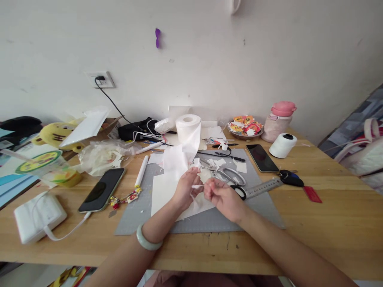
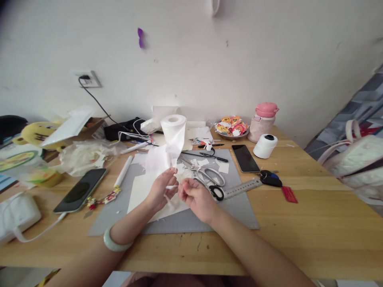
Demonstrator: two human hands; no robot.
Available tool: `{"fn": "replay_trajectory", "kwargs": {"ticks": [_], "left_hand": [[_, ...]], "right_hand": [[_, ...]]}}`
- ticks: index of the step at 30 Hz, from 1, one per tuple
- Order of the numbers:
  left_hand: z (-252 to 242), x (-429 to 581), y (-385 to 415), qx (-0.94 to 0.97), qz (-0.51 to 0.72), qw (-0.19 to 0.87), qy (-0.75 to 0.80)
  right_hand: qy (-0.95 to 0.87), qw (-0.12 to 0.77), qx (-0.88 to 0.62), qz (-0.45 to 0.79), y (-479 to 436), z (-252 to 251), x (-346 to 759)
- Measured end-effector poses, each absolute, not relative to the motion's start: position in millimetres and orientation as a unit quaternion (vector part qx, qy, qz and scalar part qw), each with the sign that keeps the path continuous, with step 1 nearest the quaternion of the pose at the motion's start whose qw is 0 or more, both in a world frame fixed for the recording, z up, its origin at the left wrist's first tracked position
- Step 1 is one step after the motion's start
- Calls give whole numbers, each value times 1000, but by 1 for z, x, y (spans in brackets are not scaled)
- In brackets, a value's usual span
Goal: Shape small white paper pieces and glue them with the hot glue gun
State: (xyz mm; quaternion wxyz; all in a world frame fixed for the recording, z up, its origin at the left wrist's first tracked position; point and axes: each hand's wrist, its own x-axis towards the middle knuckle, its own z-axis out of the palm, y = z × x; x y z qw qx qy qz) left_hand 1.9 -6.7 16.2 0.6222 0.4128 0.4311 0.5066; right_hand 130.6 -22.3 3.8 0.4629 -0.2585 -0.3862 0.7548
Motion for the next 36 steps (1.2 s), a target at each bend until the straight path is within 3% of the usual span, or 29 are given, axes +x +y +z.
{"fn": "replay_trajectory", "kwargs": {"ticks": [7,16,21,24,30,36], "left_hand": [[8,2,-2,474,512,530,482],[24,-50,25,578,449,242,637],[24,-61,32,617,437,131,641],[19,-45,23,672,440,125,582],[12,-13,0,766,436,218,418],[12,-10,-1,766,438,288,373]], "right_hand": [[-348,502,-260,748,-13,19,145],[-326,487,-359,726,-11,14,142],[-328,481,-389,714,-11,15,141],[-332,482,-401,705,-11,15,141],[-352,486,-411,686,-9,11,142],[-382,470,-425,672,-10,11,141]]}}
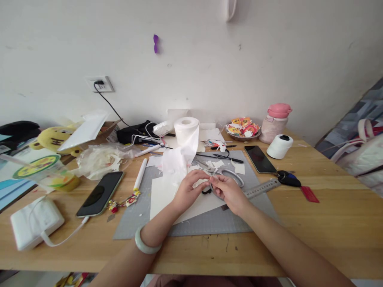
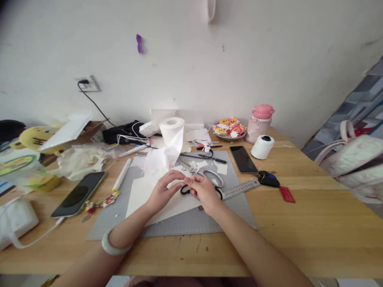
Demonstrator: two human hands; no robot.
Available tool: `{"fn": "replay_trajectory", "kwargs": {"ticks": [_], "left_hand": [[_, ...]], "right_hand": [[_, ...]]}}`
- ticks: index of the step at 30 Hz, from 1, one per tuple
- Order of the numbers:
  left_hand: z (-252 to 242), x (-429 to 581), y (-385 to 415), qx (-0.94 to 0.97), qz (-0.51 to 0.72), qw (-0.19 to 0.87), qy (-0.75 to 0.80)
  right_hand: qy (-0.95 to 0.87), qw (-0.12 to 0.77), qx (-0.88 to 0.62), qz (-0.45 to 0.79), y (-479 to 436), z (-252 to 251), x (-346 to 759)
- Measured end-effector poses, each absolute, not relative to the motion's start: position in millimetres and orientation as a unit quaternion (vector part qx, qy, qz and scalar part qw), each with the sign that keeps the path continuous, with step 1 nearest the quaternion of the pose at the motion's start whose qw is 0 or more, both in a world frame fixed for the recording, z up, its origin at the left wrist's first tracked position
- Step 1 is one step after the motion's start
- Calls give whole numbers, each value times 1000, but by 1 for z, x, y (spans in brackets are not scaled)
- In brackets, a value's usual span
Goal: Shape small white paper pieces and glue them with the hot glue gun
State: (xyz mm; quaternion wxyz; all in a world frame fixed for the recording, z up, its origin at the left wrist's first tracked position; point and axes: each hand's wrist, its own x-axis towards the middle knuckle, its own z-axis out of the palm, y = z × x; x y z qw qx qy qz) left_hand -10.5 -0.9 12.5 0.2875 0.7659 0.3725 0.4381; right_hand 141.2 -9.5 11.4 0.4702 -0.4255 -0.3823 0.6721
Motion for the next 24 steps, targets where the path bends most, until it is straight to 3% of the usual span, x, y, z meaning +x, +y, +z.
{"fn": "replay_trajectory", "kwargs": {"ticks": [24], "left_hand": [[13,-9,-2,666,466,443,378]], "right_hand": [[-404,424,-389,711,-7,9,145]]}}
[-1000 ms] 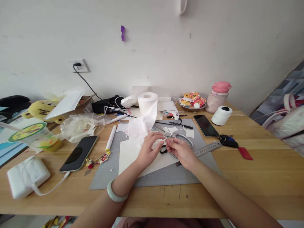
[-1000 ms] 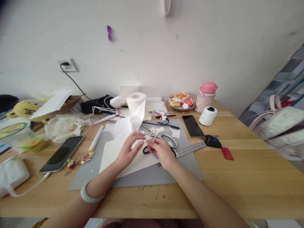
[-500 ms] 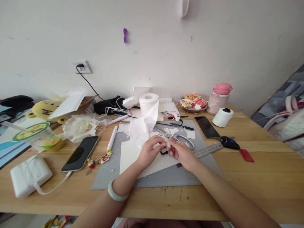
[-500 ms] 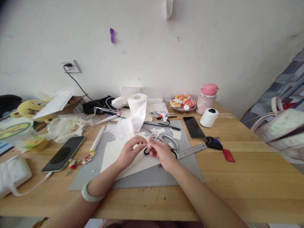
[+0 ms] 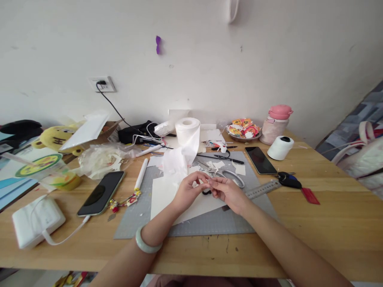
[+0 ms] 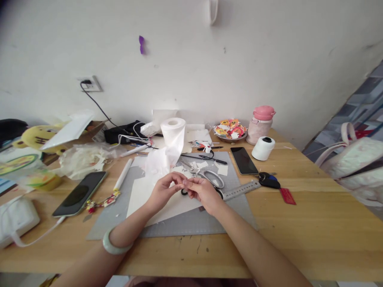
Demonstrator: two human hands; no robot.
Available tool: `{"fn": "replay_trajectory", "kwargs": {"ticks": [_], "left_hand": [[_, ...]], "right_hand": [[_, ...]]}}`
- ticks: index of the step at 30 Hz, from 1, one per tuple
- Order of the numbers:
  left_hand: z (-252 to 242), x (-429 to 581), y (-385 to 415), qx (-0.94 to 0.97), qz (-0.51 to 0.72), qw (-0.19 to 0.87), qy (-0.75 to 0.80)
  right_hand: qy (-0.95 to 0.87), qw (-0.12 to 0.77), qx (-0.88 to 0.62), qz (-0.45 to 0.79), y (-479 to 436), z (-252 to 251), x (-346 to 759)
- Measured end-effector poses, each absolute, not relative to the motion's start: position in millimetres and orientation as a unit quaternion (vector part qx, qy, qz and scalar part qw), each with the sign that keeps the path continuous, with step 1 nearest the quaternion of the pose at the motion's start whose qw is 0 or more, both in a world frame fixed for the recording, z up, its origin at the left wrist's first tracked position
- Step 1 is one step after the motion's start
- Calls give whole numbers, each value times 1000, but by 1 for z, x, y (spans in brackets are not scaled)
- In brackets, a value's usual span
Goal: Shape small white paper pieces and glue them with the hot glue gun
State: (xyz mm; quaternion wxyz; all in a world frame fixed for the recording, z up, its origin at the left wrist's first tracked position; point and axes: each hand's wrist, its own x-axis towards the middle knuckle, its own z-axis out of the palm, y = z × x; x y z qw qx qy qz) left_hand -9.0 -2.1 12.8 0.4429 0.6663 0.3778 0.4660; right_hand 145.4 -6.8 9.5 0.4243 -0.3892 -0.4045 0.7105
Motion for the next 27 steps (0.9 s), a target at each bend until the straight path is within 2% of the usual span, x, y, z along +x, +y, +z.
{"fn": "replay_trajectory", "kwargs": {"ticks": [5,18,22,27], "left_hand": [[12,-9,-4,650,456,479,373],[7,-7,0,605,484,495,393],[4,-8,3,578,499,505,401],[0,-9,9,512,527,548,400]], "right_hand": [[-427,413,-405,696,-8,11,144],[-493,393,-451,632,-11,17,140],[-546,375,-515,544,-5,18,147],[-605,339,-626,357,4,20,169]]}}
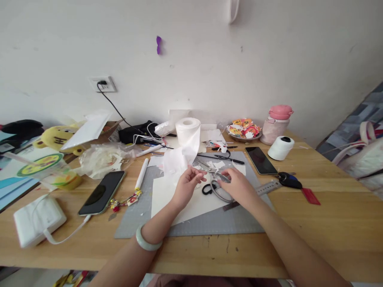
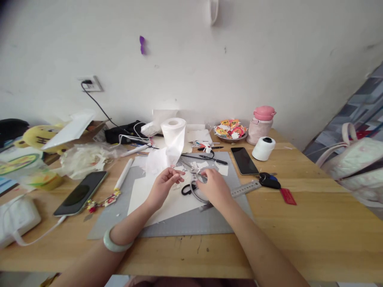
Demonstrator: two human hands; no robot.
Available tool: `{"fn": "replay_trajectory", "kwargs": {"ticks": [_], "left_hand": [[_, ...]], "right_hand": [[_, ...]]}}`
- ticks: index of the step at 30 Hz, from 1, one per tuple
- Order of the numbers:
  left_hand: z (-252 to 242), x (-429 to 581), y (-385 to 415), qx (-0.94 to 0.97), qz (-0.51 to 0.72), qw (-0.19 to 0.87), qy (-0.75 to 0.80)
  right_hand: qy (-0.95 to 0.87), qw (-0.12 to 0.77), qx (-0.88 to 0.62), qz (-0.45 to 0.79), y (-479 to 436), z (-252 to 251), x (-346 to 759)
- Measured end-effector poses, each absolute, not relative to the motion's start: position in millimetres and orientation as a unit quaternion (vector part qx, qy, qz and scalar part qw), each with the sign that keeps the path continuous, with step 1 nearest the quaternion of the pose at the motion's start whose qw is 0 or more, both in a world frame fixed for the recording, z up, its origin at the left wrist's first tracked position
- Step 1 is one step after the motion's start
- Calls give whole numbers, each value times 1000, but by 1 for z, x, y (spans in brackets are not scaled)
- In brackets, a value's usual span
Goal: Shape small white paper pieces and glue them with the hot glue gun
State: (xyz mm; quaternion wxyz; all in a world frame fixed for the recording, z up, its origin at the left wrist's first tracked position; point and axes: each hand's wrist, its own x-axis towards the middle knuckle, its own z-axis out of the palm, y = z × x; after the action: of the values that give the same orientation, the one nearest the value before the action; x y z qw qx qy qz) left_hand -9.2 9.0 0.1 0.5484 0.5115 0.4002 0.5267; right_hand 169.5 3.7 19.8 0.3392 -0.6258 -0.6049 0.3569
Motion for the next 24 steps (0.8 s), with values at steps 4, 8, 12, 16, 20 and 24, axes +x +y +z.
{"fn": "replay_trajectory", "kwargs": {"ticks": [4,8,12,16,20,24], "left_hand": [[-3,-12,15,451,540,588,400],[-7,-18,21,392,554,617,400],[-8,-26,28,337,565,636,404],[-8,-31,35,290,583,642,404],[-7,-33,39,258,605,640,396],[-7,-33,39,234,628,636,383]], "right_hand": [[-627,276,-664,298,4,18,178],[-630,245,-674,299,4,18,178],[-604,242,-667,363,9,21,188],[-560,276,-617,479,10,25,192],[-524,328,-500,607,-1,23,175],[-491,352,-404,686,-15,16,159]]}}
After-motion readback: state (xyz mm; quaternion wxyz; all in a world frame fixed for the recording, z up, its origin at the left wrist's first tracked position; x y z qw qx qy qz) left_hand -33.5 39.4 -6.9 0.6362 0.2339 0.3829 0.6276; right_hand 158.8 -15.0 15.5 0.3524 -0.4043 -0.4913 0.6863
